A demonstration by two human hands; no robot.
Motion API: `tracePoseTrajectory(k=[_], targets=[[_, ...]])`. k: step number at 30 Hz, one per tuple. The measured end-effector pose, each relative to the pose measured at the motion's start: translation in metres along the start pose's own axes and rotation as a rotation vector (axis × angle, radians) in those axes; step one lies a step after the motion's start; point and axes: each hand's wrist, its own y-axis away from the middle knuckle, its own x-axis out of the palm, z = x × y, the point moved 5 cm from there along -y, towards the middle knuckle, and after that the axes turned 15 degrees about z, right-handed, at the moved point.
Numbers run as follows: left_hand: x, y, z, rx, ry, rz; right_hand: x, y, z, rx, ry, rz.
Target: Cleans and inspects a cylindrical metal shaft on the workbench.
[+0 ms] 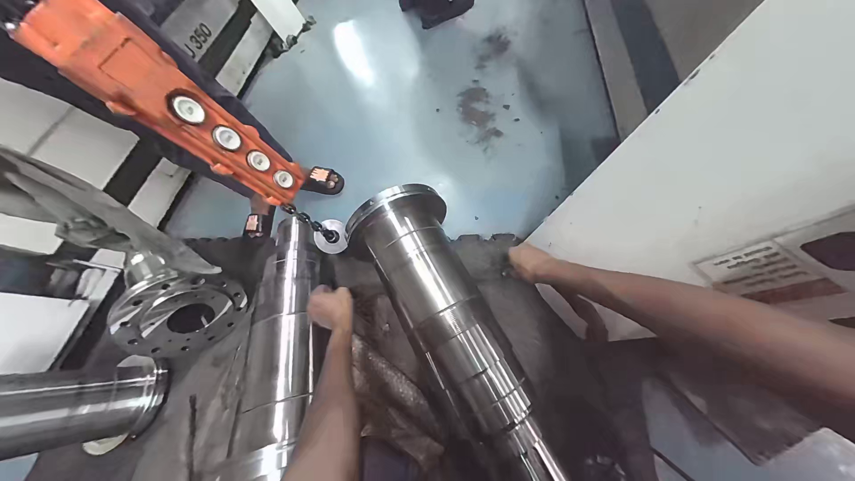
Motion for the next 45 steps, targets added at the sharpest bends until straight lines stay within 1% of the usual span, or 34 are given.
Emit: tracePoseTrajectory(k=[2, 3, 4, 6, 8, 9, 11, 12, 13, 15, 18, 20, 22, 25, 28, 31, 33, 35, 40, 43, 45], targets=[[-0.021, 0.002, 0.01, 0.0, 0.042, -0.099, 0.007, 0.003, 0.019, -0.041, 0.021, 0.014], [-0.026, 0.004, 0.014, 0.003, 0.02, -0.095, 0.008, 0.001, 0.028, -0.052, 0.04, 0.028], [-0.028, 0.004, 0.018, 0.006, -0.034, -0.051, 0.007, -0.005, 0.035, -0.054, 0.062, 0.044], [-0.024, 0.002, 0.024, 0.027, -0.206, 0.102, 0.001, -0.017, 0.045, -0.046, 0.085, 0.02], [-0.015, 0.003, 0.026, 0.033, -0.375, 0.239, -0.013, -0.017, 0.051, -0.033, 0.111, -0.011], [-0.01, 0.006, 0.025, 0.043, -0.455, 0.278, -0.019, -0.017, 0.052, -0.024, 0.115, -0.01], [0.001, 0.014, 0.019, 0.1, -0.585, 0.321, -0.025, -0.023, 0.051, -0.052, 0.117, 0.0], [0.008, 0.017, 0.015, 0.172, -0.619, 0.33, -0.026, -0.03, 0.049, -0.072, 0.129, 0.008], [0.016, 0.02, 0.008, 0.26, -0.639, 0.361, -0.025, -0.035, 0.047, -0.091, 0.138, 0.013], [0.037, 0.025, -0.001, 0.398, -0.636, 0.479, -0.024, -0.039, 0.044, -0.102, 0.156, 0.007], [0.071, 0.024, -0.001, 0.424, -0.617, 0.687, -0.019, -0.03, 0.044, -0.052, 0.106, 0.002], [0.088, 0.019, 0.005, 0.403, -0.612, 0.73, -0.01, -0.029, 0.043, -0.066, 0.098, 0.004], [0.097, 0.015, 0.005, 0.376, -0.608, 0.74, -0.003, -0.022, 0.045, -0.091, 0.102, 0.084], [0.106, 0.007, -0.002, 0.351, -0.593, 0.709, 0.0, -0.003, 0.047, -0.095, 0.043, 0.192], [0.115, 0.009, -0.01, 0.307, -0.622, 0.651, 0.014, -0.002, 0.026, -0.107, -0.026, 0.238], [0.119, 0.008, -0.016, 0.31, -0.601, 0.595, 0.02, -0.006, -0.003, -0.033, -0.113, 0.259], [0.117, 0.008, -0.017, 0.301, -0.622, 0.592, 0.013, -0.003, -0.011, 0.023, -0.244, 0.236], [0.113, 0.011, -0.018, 0.297, -0.658, 0.594, 0.001, 0.001, -0.008, 0.049, -0.326, 0.177], [0.102, 0.009, -0.012, 0.344, -0.67, 0.543, -0.038, -0.008, 0.025, -0.013, -0.222, 0.004], [0.089, 0.01, -0.01, 0.349, -0.681, 0.557, -0.053, -0.024, 0.035, -0.044, -0.228, -0.051], [0.081, 0.011, -0.008, 0.355, -0.708, 0.571, -0.06, -0.029, 0.041, -0.06, -0.186, -0.051]])
